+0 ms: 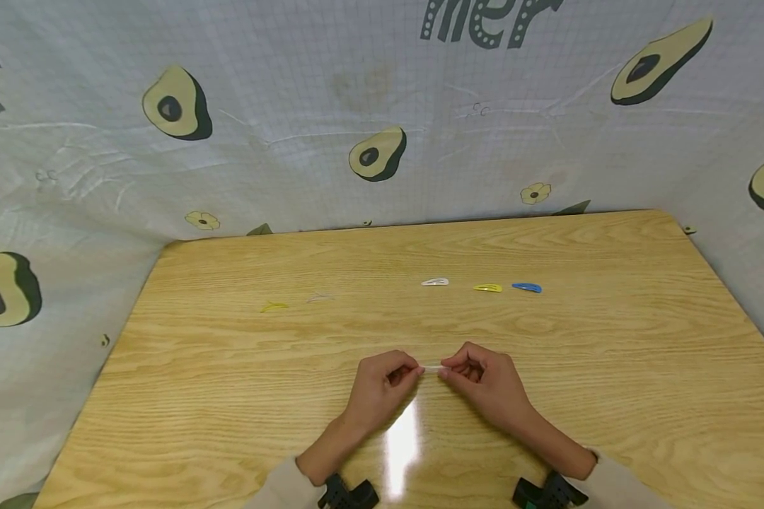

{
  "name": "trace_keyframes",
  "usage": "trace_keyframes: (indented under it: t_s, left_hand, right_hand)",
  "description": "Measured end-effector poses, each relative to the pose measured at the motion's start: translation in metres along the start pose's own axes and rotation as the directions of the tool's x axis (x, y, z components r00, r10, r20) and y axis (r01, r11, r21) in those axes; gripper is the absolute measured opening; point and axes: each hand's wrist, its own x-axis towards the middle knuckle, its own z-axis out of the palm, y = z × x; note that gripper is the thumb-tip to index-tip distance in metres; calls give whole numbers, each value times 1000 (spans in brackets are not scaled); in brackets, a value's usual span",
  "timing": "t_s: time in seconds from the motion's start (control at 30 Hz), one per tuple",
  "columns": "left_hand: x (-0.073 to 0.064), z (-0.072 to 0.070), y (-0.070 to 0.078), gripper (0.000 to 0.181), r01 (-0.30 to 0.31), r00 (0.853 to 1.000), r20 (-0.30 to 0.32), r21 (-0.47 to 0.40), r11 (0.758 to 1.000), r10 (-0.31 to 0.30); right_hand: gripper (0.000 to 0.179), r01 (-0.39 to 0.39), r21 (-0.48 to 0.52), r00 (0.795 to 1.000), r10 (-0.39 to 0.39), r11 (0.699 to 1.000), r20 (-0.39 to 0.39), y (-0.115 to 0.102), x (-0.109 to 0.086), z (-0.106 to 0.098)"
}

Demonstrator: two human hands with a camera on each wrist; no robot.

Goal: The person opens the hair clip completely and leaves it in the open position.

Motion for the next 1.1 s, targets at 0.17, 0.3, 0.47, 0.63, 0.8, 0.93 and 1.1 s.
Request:
trace_keyframes:
  t_s: [0.17,0.3,0.47,0.63,0.8,0.93,1.1]
  left_hand:
    - [0,0,0,10,0,1000,-2,12,1000,0]
    - [0,0,-1,10,2,1000,-2,21,1000,-2]
    - [0,0,1,10,-2,1000,-3,32,999,2]
    - [-1,0,2,10,0,1000,-4,49,999,0]
    - [-1,1,2,10,-3,1000,-7,62,998,4]
    - [-1,1,2,10,-25,1000,3,71,997,25]
    - [-1,3,3,11,-46,999,16,88,995,45]
  right_hand:
    - [9,-2,4,1000,2,1000,-1,0,0,1]
    - [8,-6,6,1000,6,1000,-1,0,0,1]
    - [9,-10,8,1000,10,1000,-3,0,-1,2]
    - [9,-14,5,1000,15,1000,-8,0,-1,2]
    - [9,-21,-3,1000,21,1000,-13,-1,-1,3]
    - [10,-14,-12,1000,14,1000,-25,-1,-1,4]
    - [11,-2,-26,999,2,1000,-38,-2,-1,4]
